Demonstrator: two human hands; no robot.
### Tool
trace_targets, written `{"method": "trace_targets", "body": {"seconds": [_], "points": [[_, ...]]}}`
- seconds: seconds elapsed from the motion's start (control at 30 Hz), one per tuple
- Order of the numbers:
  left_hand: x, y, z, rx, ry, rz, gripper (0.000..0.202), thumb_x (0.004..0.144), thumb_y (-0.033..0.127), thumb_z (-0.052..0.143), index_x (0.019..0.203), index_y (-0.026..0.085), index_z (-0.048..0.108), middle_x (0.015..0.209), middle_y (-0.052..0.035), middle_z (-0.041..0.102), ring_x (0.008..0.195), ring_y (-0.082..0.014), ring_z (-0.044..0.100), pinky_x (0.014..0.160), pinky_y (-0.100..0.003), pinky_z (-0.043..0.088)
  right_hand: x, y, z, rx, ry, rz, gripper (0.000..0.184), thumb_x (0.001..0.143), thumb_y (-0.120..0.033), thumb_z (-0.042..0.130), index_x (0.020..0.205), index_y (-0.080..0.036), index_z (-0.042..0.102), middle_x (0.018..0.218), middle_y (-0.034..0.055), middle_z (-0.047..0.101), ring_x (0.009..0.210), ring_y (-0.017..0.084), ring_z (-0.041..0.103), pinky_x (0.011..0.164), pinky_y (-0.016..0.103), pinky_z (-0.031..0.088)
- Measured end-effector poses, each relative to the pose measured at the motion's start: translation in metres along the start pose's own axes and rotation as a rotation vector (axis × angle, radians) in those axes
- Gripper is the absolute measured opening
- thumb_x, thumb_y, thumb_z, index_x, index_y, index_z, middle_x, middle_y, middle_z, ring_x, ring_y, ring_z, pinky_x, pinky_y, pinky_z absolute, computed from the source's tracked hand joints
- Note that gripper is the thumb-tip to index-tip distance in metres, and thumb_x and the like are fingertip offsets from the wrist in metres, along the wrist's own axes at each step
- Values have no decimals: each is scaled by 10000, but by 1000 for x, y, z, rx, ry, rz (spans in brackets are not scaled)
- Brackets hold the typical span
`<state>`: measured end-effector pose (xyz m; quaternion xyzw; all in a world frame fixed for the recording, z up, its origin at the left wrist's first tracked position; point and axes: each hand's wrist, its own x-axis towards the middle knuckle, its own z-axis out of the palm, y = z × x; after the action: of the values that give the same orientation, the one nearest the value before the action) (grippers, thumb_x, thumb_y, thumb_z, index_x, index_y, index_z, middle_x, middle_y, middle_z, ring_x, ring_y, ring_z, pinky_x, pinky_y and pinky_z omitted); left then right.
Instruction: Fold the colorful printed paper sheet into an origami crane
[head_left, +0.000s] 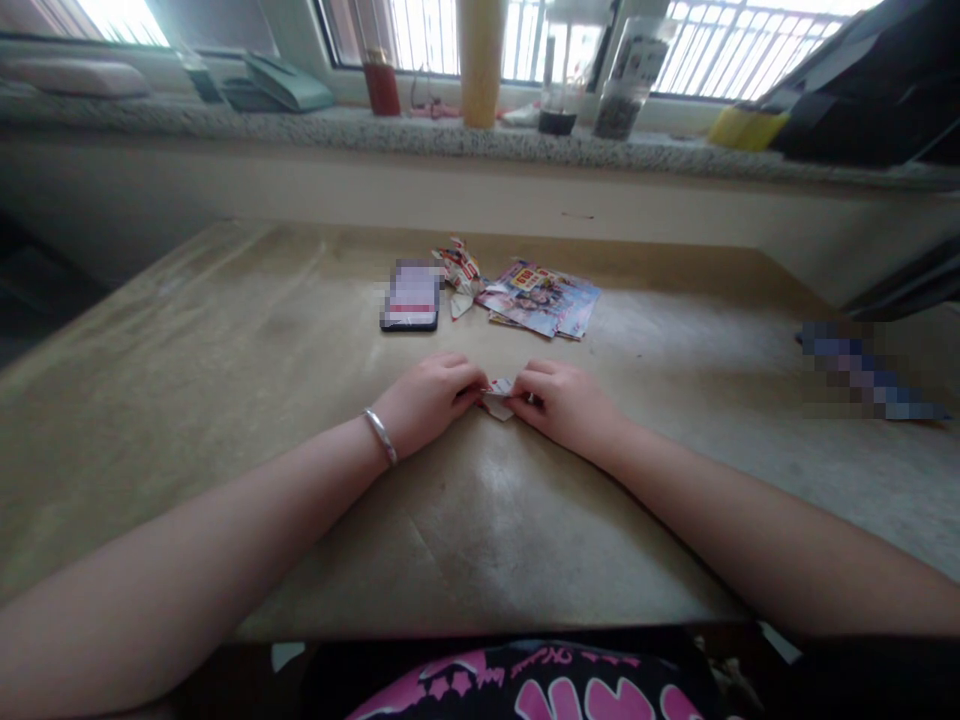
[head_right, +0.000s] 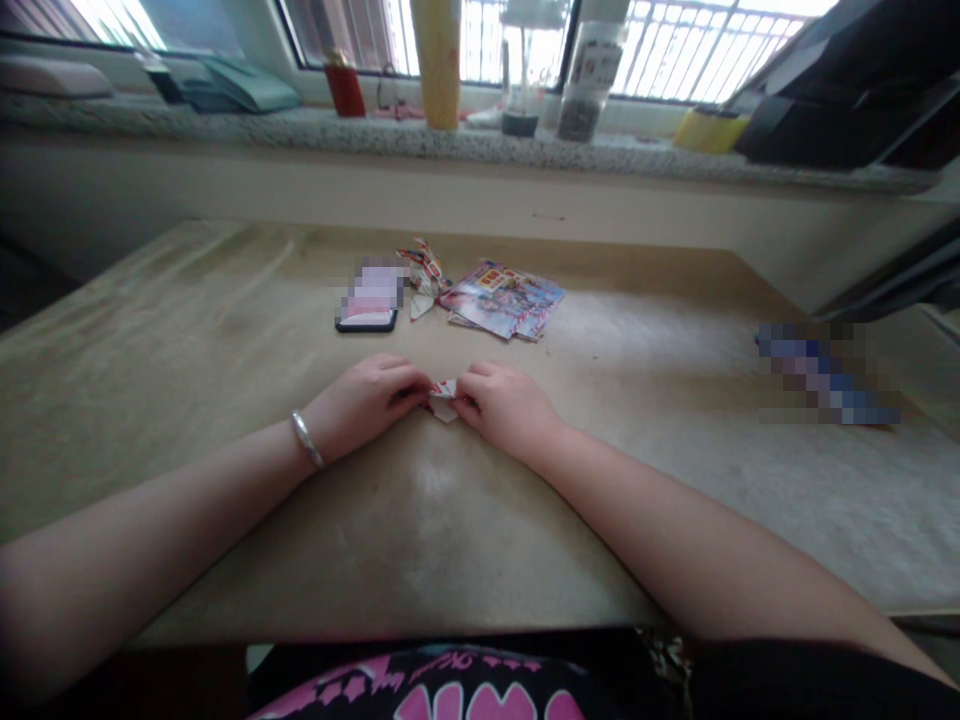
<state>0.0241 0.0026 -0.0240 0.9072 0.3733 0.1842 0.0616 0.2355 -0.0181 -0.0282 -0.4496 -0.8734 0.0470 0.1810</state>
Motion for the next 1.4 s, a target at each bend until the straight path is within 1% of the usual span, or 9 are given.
{"method": "trace_targets", "body": {"seconds": [0.33,0.5,0.67,0.8,0.93,1.1,1.23,1.3,1.4], "points": [[-6,1,-15,198,-138,-25,172,908,217,502,872,162,661,847,-50,620,797,-175,575,733,-280,449,-2,1,-12,-80,-106,82,109,816,-255,537,741,-198,591,802,24,643,776,160,567,611,258,311],[-7,4,-17,318,-133,-18,205,921,251,484,836,168,650,818,-45,604,763,-174,560,662,-271,422,-4,3,-14,-78,-126,137,89,791,-250,543,733,-197,585,795,19,641,747,156,566,598,260,313],[-8,4,-16,377,-94,-10,223,918,266,481,800,169,644,775,-38,595,722,-165,551,604,-261,393,-6,4,-12,-108,-100,77,107,818,-235,524,757,-186,597,805,43,638,775,172,568,620,271,335],[-7,-4,-10,290,-47,0,198,905,268,488,840,173,649,819,-48,610,756,-174,564,641,-269,420,-6,10,-8,-82,-16,50,130,842,-236,506,765,-182,596,797,56,621,774,176,554,641,274,360],[-6,-12,-6,104,1,21,141,869,218,508,848,168,638,884,-49,622,814,-164,573,737,-273,457,-6,13,-7,90,64,75,89,819,-214,525,752,-182,573,810,46,592,728,146,532,651,257,390],[-6,-13,-6,-151,31,4,110,865,170,485,877,163,593,857,-26,599,759,-124,565,714,-244,479,-6,13,-6,334,37,221,85,794,-242,537,733,-188,564,662,-6,567,598,119,488,572,245,364],[-6,-10,-8,-280,35,141,165,837,317,621,905,167,607,1022,-65,593,938,-155,573,841,-285,496,-3,13,-5,547,6,381,127,768,-283,536,688,-185,552,628,-13,573,579,119,489,551,245,361],[-6,-8,-8,-296,96,168,160,820,296,649,908,165,622,1047,-74,594,983,-161,569,879,-296,490,-2,14,-5,657,-21,421,147,766,-294,523,668,-184,537,608,-17,568,561,114,483,543,243,361],[-5,-5,-8,-343,141,124,97,861,232,572,860,160,637,956,-59,623,876,-130,587,785,-255,504,0,15,-3,703,-57,411,167,779,-298,508,654,-187,521,584,-30,547,535,104,460,522,237,347]]}}
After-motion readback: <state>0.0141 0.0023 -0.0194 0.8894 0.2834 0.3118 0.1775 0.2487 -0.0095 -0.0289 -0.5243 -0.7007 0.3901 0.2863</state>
